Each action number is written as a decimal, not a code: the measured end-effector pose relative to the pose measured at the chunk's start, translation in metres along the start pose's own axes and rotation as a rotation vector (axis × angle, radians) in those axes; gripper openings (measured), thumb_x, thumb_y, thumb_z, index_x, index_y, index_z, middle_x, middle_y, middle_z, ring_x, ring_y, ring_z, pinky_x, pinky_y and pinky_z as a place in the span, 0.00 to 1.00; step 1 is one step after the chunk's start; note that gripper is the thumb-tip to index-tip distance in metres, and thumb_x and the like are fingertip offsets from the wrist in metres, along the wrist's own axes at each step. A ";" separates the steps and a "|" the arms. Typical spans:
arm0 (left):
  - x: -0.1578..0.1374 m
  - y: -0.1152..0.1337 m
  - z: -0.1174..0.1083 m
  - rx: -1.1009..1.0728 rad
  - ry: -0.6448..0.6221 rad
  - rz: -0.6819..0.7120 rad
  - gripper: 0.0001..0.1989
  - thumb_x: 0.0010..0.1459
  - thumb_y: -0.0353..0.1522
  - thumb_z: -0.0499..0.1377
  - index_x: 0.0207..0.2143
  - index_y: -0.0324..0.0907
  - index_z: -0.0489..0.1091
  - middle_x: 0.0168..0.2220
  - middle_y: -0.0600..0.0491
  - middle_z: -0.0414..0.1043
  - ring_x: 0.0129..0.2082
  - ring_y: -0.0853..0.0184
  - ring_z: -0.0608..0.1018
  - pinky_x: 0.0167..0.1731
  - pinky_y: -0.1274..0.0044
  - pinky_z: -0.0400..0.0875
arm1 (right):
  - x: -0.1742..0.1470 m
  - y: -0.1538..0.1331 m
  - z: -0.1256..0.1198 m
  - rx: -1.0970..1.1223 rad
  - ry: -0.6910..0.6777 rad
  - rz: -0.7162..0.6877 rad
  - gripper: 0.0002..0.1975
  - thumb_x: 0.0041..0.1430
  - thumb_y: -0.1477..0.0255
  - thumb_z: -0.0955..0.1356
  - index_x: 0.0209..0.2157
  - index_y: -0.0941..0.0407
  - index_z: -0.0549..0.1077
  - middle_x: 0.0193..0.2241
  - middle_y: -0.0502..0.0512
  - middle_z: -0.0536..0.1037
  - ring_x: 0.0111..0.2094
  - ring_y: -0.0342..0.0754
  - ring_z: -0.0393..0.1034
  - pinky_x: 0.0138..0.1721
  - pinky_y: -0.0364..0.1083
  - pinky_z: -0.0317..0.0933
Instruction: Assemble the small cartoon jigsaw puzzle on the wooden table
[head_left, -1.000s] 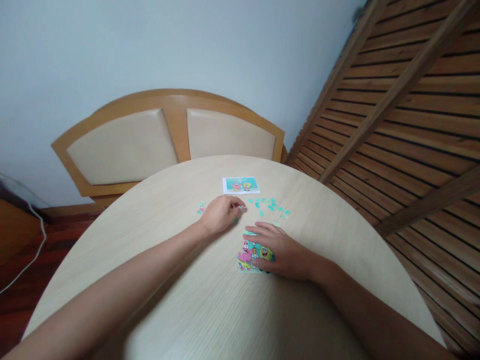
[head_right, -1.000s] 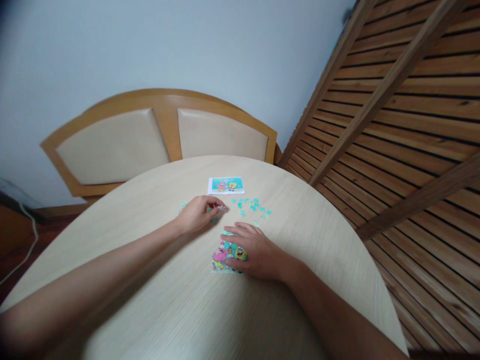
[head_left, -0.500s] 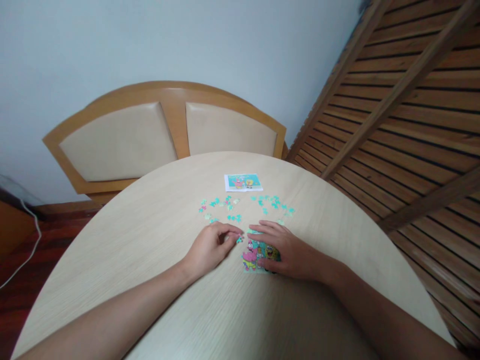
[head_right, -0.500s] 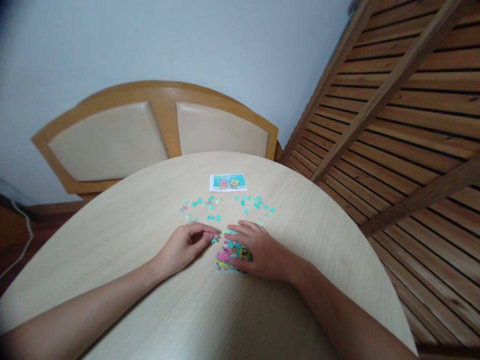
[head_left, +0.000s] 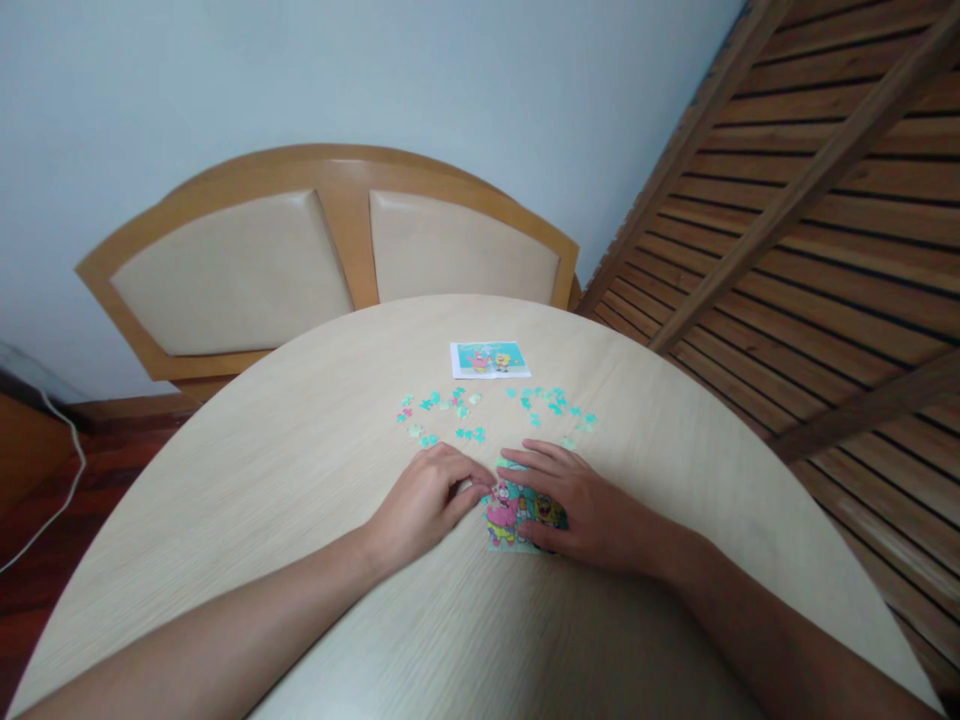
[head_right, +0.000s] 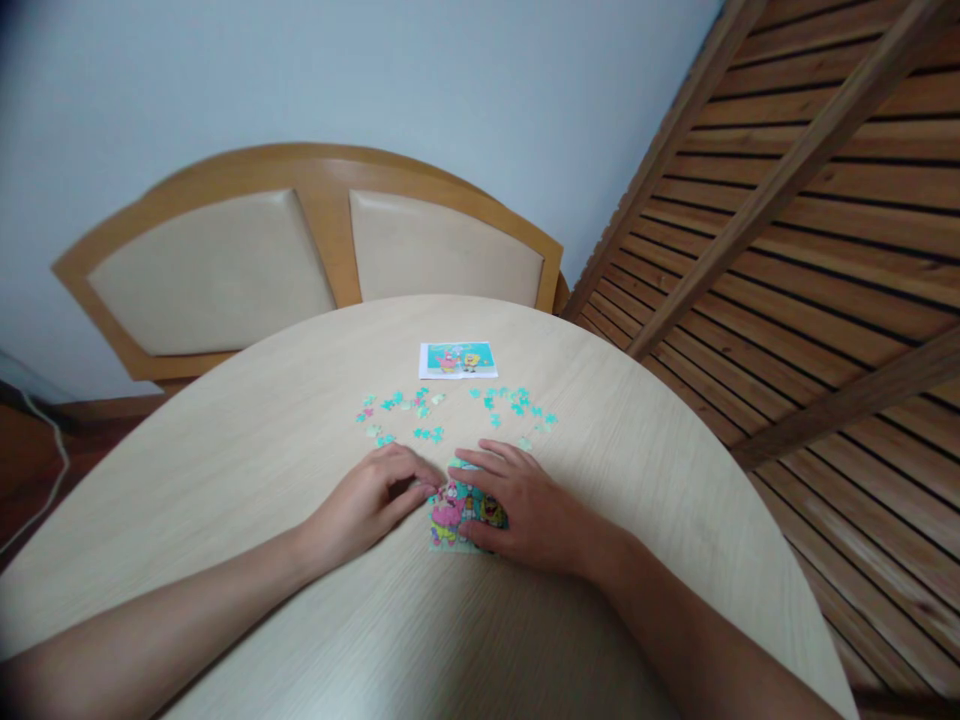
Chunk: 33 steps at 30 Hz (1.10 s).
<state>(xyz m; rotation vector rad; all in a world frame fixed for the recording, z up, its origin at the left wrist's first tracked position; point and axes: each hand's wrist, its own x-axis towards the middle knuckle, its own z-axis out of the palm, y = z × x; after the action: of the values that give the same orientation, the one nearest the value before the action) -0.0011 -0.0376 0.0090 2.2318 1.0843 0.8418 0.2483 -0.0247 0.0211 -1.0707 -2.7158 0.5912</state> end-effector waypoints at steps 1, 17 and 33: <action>0.000 0.000 0.000 0.009 -0.008 0.013 0.07 0.66 0.29 0.59 0.41 0.45 0.77 0.38 0.53 0.80 0.41 0.64 0.77 0.47 0.71 0.69 | 0.000 0.000 0.000 -0.001 -0.002 -0.001 0.31 0.63 0.53 0.67 0.64 0.50 0.66 0.67 0.59 0.63 0.68 0.62 0.51 0.67 0.64 0.48; -0.002 0.004 -0.001 0.059 0.022 -0.084 0.06 0.60 0.28 0.58 0.33 0.43 0.75 0.27 0.55 0.73 0.32 0.65 0.74 0.37 0.74 0.67 | 0.000 0.003 0.003 -0.013 0.022 -0.026 0.31 0.64 0.53 0.66 0.64 0.53 0.67 0.66 0.60 0.63 0.68 0.63 0.51 0.66 0.65 0.49; -0.020 0.017 -0.009 0.051 -0.060 -0.198 0.07 0.60 0.27 0.58 0.33 0.44 0.76 0.28 0.55 0.75 0.31 0.66 0.74 0.34 0.74 0.66 | 0.001 0.003 0.002 -0.002 0.023 -0.036 0.30 0.65 0.52 0.65 0.63 0.51 0.67 0.67 0.59 0.63 0.68 0.63 0.51 0.66 0.65 0.49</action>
<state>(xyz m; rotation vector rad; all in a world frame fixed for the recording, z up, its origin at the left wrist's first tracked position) -0.0092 -0.0619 0.0205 2.1331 1.2860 0.6659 0.2489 -0.0232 0.0178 -1.0209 -2.7102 0.5667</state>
